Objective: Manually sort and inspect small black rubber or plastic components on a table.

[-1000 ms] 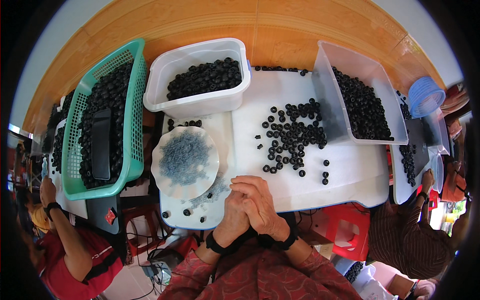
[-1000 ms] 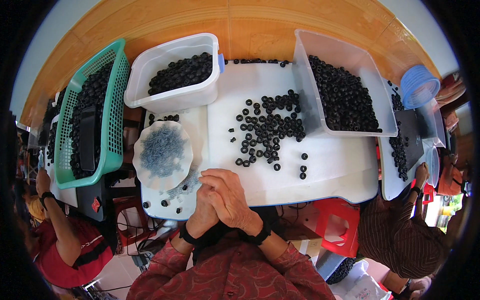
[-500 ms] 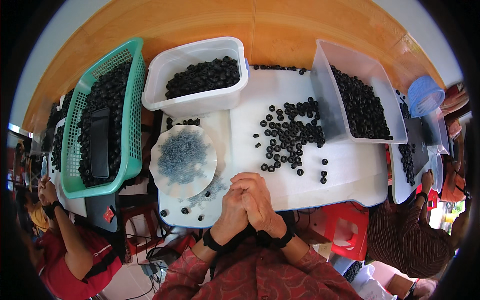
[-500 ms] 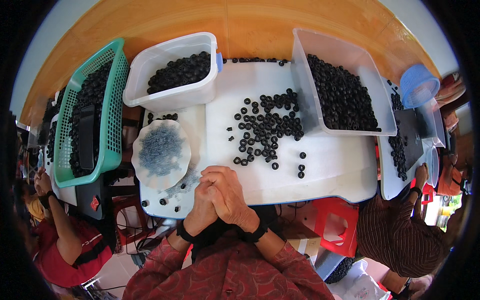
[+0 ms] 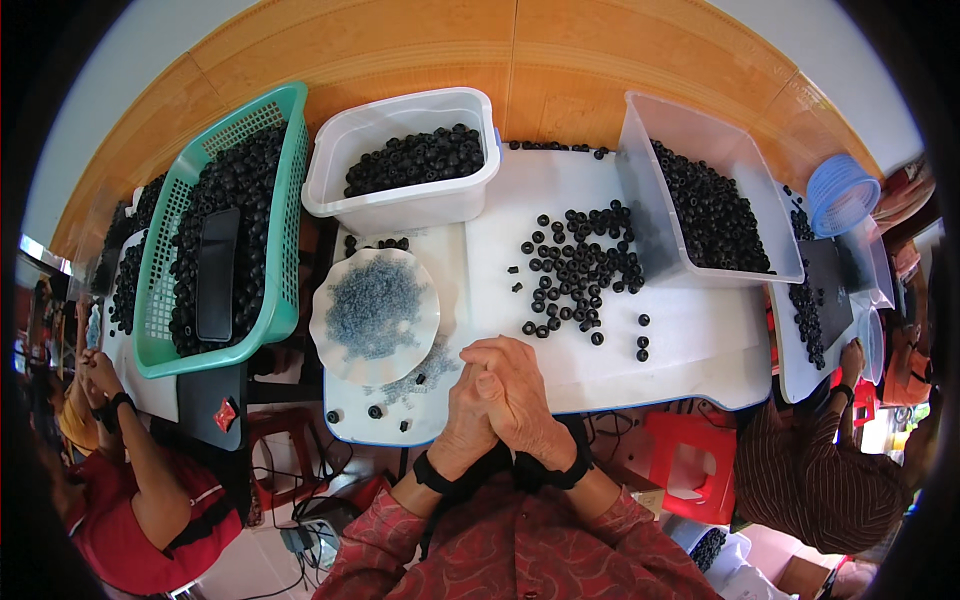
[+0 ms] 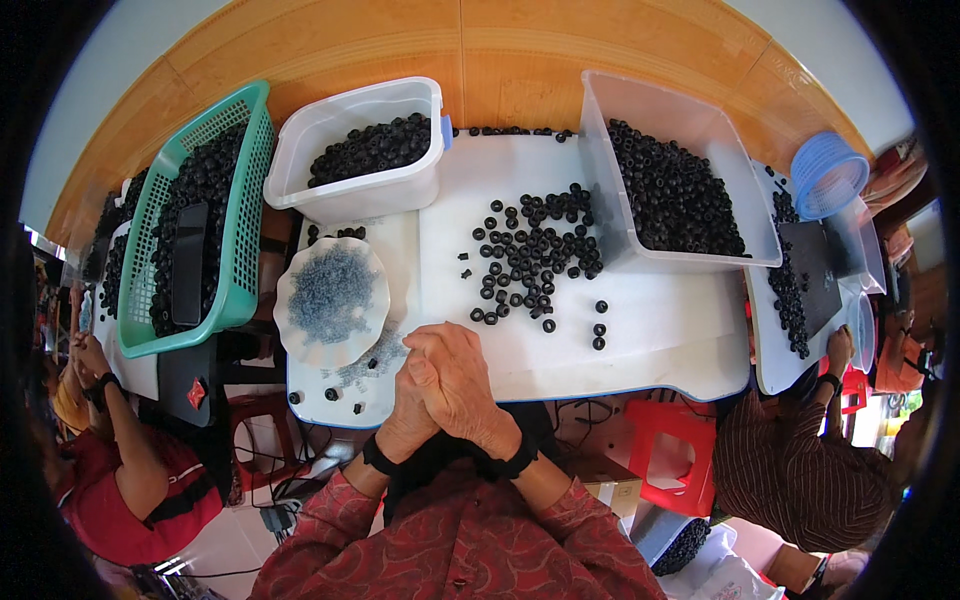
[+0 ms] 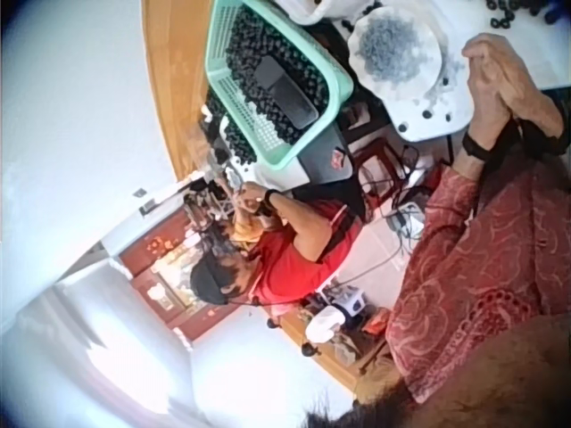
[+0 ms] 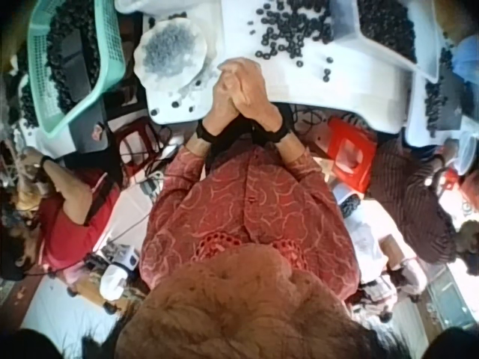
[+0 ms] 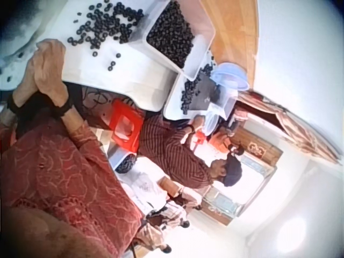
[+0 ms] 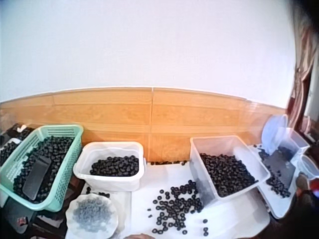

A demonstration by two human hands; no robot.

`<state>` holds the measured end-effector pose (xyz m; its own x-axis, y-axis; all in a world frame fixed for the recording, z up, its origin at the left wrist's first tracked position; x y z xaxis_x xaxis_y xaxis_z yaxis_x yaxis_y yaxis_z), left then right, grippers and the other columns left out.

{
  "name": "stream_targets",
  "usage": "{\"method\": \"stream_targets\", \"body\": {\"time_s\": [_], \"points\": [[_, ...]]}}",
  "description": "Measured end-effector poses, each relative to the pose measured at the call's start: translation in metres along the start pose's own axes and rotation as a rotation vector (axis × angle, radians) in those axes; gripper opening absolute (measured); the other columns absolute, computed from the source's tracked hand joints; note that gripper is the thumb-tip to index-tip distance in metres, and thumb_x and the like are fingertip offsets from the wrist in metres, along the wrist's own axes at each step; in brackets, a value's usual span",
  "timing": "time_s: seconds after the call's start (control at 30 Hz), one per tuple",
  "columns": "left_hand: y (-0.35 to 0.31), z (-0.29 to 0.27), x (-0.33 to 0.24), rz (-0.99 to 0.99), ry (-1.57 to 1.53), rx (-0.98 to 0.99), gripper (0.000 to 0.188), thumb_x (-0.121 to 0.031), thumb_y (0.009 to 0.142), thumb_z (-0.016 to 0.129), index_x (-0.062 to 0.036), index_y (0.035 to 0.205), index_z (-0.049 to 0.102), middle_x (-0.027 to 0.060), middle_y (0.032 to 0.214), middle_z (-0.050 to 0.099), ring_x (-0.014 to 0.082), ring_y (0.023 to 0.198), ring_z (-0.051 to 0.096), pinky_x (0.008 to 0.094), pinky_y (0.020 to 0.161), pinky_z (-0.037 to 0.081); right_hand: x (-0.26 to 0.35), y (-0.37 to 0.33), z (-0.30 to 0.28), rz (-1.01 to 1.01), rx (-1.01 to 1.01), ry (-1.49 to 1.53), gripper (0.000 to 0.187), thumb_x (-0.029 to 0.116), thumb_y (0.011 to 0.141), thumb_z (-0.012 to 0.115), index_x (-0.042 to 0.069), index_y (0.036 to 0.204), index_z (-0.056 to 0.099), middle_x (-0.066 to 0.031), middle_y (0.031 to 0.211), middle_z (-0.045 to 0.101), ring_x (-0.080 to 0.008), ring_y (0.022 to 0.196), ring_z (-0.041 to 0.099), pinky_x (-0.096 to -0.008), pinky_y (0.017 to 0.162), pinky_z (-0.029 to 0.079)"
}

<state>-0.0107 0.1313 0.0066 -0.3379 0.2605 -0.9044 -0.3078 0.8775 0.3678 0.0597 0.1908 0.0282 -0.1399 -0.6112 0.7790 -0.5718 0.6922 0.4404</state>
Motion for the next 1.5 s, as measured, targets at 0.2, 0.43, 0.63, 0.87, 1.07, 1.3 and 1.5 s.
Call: {"method": "stream_targets", "body": {"time_s": [0.2, 0.43, 0.63, 0.87, 1.07, 1.3, 1.5], "points": [[-0.004, 0.004, 0.014, 0.143, 0.093, -0.030, 0.018, -0.005, 0.096, 0.046, 0.0034, 0.110, 0.055, 0.0139, 0.098, 0.058, 0.0275, 0.090, 0.060, 0.0351, 0.074, 0.049, 0.004, 0.000, 0.002, -0.009, -0.010, 0.018, 0.028, 0.028, 0.098, 0.048, 0.004, 0.106, 0.061, -0.0102, 0.105, 0.062, -0.0295, 0.101, 0.056, -0.0416, 0.094, 0.037], [0.016, -0.001, -0.022, 0.222, 0.028, -0.059, 0.018, -0.006, 0.096, 0.048, 0.0030, 0.110, 0.055, 0.0138, 0.098, 0.057, 0.0279, 0.090, 0.060, 0.0366, 0.073, 0.049, 0.001, 0.003, 0.006, 0.021, 0.004, 0.042, 0.026, 0.026, 0.098, 0.048, 0.005, 0.103, 0.062, -0.0101, 0.103, 0.062, -0.0292, 0.100, 0.057, -0.0409, 0.092, 0.038], [0.011, -0.003, -0.013, 0.280, -0.008, -0.089, 0.018, -0.007, 0.096, 0.050, 0.0026, 0.111, 0.055, 0.0138, 0.098, 0.057, 0.0283, 0.090, 0.060, 0.0378, 0.073, 0.049, -0.007, 0.004, 0.004, 0.045, -0.044, 0.086, 0.027, 0.028, 0.099, 0.046, 0.006, 0.097, 0.062, -0.0099, 0.097, 0.062, -0.0290, 0.091, 0.057, -0.0398, 0.086, 0.039], [-0.018, 0.019, 0.062, -0.723, -0.554, -0.285, 0.005, -0.012, 0.095, 0.052, -0.0089, 0.096, 0.055, 0.0052, 0.093, 0.056, 0.0214, 0.091, 0.059, 0.0348, 0.089, 0.043, -0.014, 0.003, 0.003, 0.038, -0.072, 0.134, 0.023, 0.023, 0.098, 0.044, 0.007, 0.094, 0.061, -0.0106, 0.094, 0.063, -0.0293, 0.085, 0.056, -0.0385, 0.082, 0.040], [0.001, 0.011, 0.029, 0.121, 0.278, 0.106, 0.030, -0.009, 0.075, 0.072, -0.0002, 0.103, 0.065, 0.0165, 0.098, 0.063, 0.0369, 0.088, 0.065, 0.0434, 0.065, 0.056, -0.019, 0.001, 0.003, 0.056, -0.081, 0.181, 0.023, 0.021, 0.098, 0.043, 0.006, 0.096, 0.060, -0.0113, 0.095, 0.063, -0.0293, 0.085, 0.056, -0.0383, 0.082, 0.040], [0.008, 0.005, 0.010, 0.153, 0.376, 0.011, 0.024, -0.001, 0.077, 0.069, 0.0010, 0.100, 0.065, 0.0155, 0.092, 0.062, 0.0361, 0.084, 0.065, 0.0426, 0.065, 0.056, -0.015, -0.009, -0.003, 0.172, -0.133, 0.338, 0.027, 0.020, 0.099, 0.047, 0.001, 0.113, 0.060, -0.0147, 0.107, 0.061, -0.0284, 0.096, 0.057, -0.0362, 0.091, 0.043], [0.003, -0.014, 0.018, -0.360, -0.268, -0.132, 0.015, -0.001, 0.091, 0.064, -0.0015, 0.106, 0.068, 0.0070, 0.089, 0.063, 0.0141, 0.066, 0.063, 0.0260, 0.059, 0.054, -0.012, -0.026, -0.027, 0.176, -0.242, 0.165, 0.017, -0.001, 0.093, 0.057, -0.002, 0.110, 0.061, -0.0137, 0.106, 0.061, -0.0239, 0.097, 0.061, -0.0315, 0.085, 0.048]]}}
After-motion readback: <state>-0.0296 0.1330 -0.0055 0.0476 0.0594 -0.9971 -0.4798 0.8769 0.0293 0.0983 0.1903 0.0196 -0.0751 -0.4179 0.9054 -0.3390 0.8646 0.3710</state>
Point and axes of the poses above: each hand's wrist, its own y-axis towards the middle knuckle, its own z-axis out of the palm, x = y × z, the point moved 5 cm from there along y, towards the middle knuckle
